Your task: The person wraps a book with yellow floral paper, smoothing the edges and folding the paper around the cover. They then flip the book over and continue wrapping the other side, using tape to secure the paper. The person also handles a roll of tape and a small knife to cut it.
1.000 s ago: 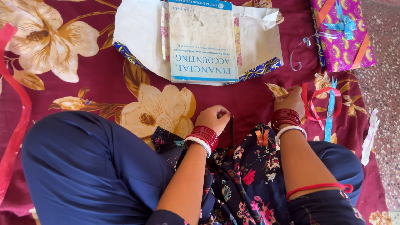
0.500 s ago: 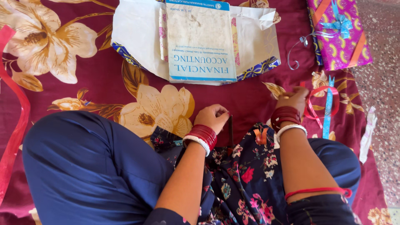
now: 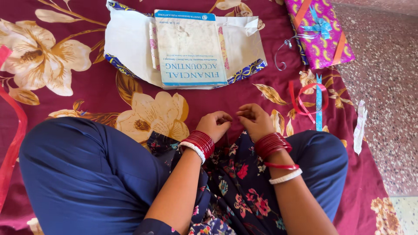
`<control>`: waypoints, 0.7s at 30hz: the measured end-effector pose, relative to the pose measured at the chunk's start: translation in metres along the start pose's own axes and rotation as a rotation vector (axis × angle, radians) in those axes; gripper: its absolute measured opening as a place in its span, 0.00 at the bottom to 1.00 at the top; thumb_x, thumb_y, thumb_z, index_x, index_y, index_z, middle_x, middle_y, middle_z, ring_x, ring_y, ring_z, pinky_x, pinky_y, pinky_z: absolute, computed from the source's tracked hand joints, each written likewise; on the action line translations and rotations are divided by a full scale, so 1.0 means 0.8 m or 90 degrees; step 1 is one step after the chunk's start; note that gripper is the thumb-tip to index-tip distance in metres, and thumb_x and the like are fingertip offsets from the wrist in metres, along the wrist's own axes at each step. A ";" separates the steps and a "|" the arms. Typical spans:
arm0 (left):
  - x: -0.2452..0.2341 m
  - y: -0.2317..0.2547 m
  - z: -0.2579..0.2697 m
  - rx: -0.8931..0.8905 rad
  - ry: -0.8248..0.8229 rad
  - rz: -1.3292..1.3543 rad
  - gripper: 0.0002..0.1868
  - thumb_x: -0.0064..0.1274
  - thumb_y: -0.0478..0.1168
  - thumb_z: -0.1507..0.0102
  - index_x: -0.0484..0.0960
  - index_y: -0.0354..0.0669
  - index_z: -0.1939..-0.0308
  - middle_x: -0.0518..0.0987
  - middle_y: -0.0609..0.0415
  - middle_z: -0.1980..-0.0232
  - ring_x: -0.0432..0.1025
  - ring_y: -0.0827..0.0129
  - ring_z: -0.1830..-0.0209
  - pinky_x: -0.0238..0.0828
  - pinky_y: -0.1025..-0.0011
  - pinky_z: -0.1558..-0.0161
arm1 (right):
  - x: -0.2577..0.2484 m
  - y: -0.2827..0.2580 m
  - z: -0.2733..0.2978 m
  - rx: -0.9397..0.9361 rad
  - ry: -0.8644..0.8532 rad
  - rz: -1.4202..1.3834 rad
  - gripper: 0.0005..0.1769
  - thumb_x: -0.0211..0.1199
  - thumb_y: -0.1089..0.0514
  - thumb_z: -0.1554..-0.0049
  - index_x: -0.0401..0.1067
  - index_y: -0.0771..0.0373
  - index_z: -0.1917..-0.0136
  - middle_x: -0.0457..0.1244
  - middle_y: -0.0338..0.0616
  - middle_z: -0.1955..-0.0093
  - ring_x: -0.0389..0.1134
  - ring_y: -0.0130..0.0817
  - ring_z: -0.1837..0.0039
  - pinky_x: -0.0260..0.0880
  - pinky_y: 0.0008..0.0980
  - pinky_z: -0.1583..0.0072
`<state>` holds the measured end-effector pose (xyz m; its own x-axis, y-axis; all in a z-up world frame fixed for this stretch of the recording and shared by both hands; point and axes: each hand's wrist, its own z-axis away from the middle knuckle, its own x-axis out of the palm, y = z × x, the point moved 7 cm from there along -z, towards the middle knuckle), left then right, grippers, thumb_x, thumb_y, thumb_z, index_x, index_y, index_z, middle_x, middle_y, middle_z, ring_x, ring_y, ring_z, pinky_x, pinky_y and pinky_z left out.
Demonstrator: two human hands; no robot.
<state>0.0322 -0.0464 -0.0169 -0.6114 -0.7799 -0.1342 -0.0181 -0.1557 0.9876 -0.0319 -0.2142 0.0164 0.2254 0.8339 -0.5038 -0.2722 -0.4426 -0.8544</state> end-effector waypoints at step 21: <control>-0.008 0.001 0.017 -0.089 0.028 -0.078 0.22 0.59 0.43 0.42 0.76 0.40 0.46 0.87 0.48 0.60 0.82 0.62 0.58 0.76 0.66 0.52 | 0.022 0.003 0.010 0.009 -0.004 0.066 0.13 0.69 0.65 0.47 0.66 0.65 0.53 0.68 0.42 0.59 0.69 0.26 0.56 0.72 0.27 0.52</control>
<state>0.0254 -0.0330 -0.0140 -0.5757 -0.7757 -0.2587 0.0225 -0.3313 0.9433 -0.0363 -0.1976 0.0061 0.1900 0.7857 -0.5887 -0.3073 -0.5219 -0.7957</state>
